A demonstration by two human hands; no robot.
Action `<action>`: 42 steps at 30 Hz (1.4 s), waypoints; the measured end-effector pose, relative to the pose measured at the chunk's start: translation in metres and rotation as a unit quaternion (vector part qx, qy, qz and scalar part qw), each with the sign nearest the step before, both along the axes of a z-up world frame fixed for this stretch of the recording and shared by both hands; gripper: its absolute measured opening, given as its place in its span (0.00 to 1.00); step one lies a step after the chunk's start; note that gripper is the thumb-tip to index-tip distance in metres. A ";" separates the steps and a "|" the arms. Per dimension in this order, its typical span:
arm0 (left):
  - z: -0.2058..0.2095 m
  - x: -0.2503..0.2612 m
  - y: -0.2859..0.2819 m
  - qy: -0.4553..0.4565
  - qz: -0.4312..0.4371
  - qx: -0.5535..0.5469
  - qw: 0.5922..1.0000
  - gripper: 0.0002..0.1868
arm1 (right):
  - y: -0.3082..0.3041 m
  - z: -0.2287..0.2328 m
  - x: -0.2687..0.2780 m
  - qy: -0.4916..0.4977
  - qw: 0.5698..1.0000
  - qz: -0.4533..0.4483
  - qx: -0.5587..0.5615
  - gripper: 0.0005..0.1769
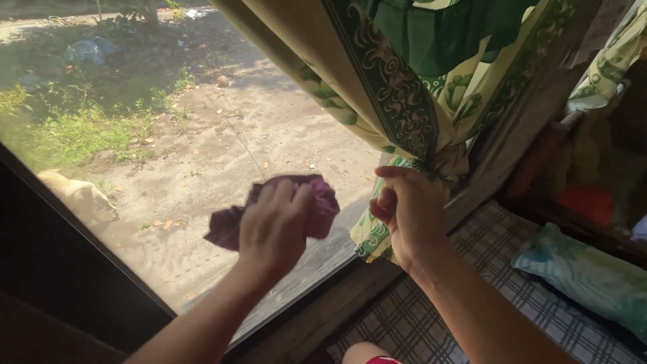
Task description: Wiping a glass window with a cloth.
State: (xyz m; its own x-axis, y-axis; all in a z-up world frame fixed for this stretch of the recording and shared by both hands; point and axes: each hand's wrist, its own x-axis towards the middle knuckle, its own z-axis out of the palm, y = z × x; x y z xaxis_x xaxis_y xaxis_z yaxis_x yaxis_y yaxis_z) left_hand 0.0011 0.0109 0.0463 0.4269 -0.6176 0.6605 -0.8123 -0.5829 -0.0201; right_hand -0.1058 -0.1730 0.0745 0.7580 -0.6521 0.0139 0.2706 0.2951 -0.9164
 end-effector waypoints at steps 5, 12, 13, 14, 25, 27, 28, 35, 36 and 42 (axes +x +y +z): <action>-0.006 0.004 -0.008 -0.001 -0.005 -0.001 1.000 0.11 | 0.003 0.001 -0.003 0.009 1.000 0.000 0.000 0.11; -0.030 -0.001 -0.015 0.055 -0.033 -0.007 0.998 0.21 | 0.008 0.007 -0.007 0.004 1.000 0.009 -0.003 0.10; -0.017 -0.002 -0.015 0.054 -0.031 -0.008 0.998 0.21 | 0.007 0.007 -0.006 0.003 1.000 0.011 -0.004 0.10; -0.005 -0.004 -0.014 0.062 -0.025 -0.020 0.998 0.21 | 0.007 0.006 -0.006 0.011 1.000 0.009 -0.001 0.10; -0.037 -0.002 -0.017 0.113 -0.015 -0.018 0.993 0.21 | 0.005 0.000 -0.005 0.011 0.999 0.026 0.028 0.12; -0.030 -0.001 -0.019 0.113 -0.002 -0.020 0.993 0.21 | 0.003 -0.002 -0.006 0.022 0.999 0.022 0.040 0.13; -0.019 0.002 -0.021 0.113 -0.001 -0.018 0.993 0.21 | 0.001 -0.003 -0.005 0.022 0.999 0.023 0.041 0.13; 0.016 -0.003 -0.027 0.019 0.009 -0.105 0.994 0.19 | -0.010 -0.011 -0.002 0.023 0.997 0.043 0.055 0.11; 0.012 -0.004 -0.029 0.020 0.018 -0.101 0.995 0.20 | -0.013 -0.012 -0.003 0.020 0.997 0.045 0.056 0.11; -0.052 0.001 -0.042 0.102 0.048 -0.034 0.993 0.20 | -0.044 0.001 -0.023 0.051 0.996 0.027 0.064 0.12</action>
State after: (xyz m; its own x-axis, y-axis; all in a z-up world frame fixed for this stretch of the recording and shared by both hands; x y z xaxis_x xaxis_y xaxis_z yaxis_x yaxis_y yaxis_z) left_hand 0.0019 -0.0312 -0.0054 0.6105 -0.5243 0.5936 -0.7364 -0.6516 0.1820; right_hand -0.1284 -0.2170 0.0752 0.7857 -0.6011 -0.1460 0.1578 0.4229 -0.8923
